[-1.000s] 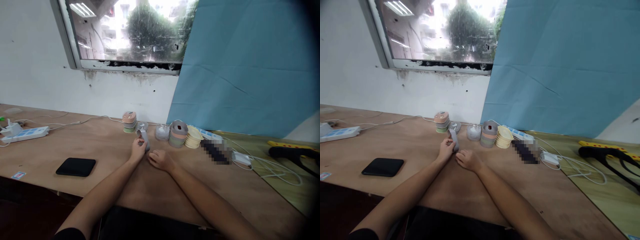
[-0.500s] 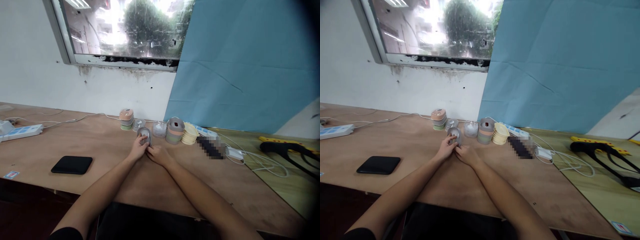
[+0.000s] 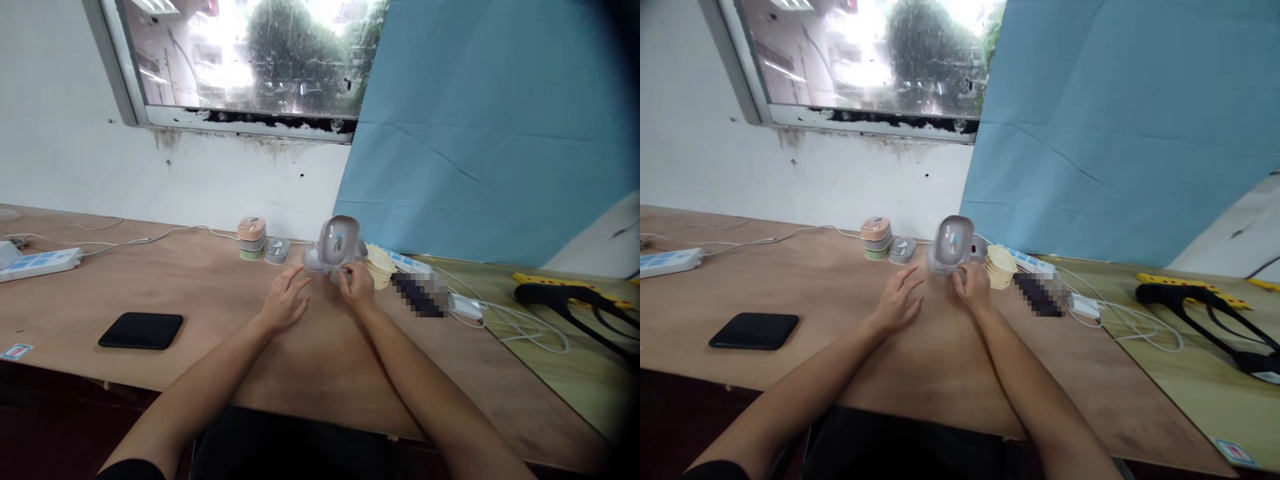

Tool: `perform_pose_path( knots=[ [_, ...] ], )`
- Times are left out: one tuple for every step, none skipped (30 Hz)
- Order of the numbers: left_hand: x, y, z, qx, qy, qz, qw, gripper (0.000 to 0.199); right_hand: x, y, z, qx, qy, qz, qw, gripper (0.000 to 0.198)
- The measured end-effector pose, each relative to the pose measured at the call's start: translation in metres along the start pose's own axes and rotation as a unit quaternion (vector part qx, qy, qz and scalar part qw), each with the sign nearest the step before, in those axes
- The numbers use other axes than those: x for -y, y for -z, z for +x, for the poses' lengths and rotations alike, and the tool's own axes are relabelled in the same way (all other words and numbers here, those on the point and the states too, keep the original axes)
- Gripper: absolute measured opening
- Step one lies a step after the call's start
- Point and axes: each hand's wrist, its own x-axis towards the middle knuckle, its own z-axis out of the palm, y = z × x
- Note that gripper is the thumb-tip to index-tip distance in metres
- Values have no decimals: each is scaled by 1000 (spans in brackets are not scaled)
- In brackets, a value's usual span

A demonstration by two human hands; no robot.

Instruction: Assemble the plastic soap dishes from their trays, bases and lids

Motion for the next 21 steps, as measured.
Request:
perform_pose_path(
  knots=[
    [2,-2,1,12,0,0,1000,40,-9,5,3,-9,-16,-12,1000,21],
    [3,-4,2,23,-2,0,1000,40,-17,10,8,-14,-32,-23,999,22],
    [5,-6,2,34,-3,-2,999,40,-24,16,12,-16,-48,-32,998,23],
    [6,-8,3,46,-4,-6,999,41,-29,21,18,-12,-63,-41,997,24],
    [7,-9,3,60,-4,-11,998,42,-35,25,24,-3,-78,-49,996,25],
    [8,-10,3,76,-3,-16,997,43,-40,30,31,9,-91,-55,994,26],
    [9,-11,2,90,-1,-20,996,43,-46,33,37,25,-100,-58,993,26],
    [9,-11,2,102,2,-23,994,44,-51,37,44,44,-103,-58,992,26],
    [10,-11,1,111,5,-25,994,43,-56,40,49,66,-102,-60,991,25],
    [11,-11,0,116,7,-25,993,43,-60,43,54,92,-98,-63,989,24],
    [11,-11,0,118,9,-25,993,43,-64,45,58,117,-91,-67,987,23],
    [12,-10,-1,119,10,-25,993,42,-66,47,61,142,-82,-71,984,22],
    [12,-10,-1,121,11,-24,992,41,-68,48,63,163,-72,-74,981,22],
    [13,-10,-1,123,11,-24,992,41,-69,49,64,180,-60,-76,979,22],
    [13,-10,0,127,10,-24,992,40,-70,49,64,194,-48,-78,977,22],
    [13,-11,0,132,9,-24,991,40,-70,49,64,206,-36,-80,975,21],
    [13,-11,0,138,7,-24,990,40,-70,48,63,214,-26,-82,973,21],
    [12,-11,1,145,7,-25,989,40,-70,48,63,220,-19,-84,972,21],
    [12,-11,1,152,8,-25,988,40,-70,48,62,224,-14,-87,971,21],
    [12,-12,1,158,11,-26,987,40,-70,48,62,227,-12,-92,969,21],
    [11,-12,2,165,14,-27,986,40,-70,48,62,228,-13,-100,968,22]
  ],
)
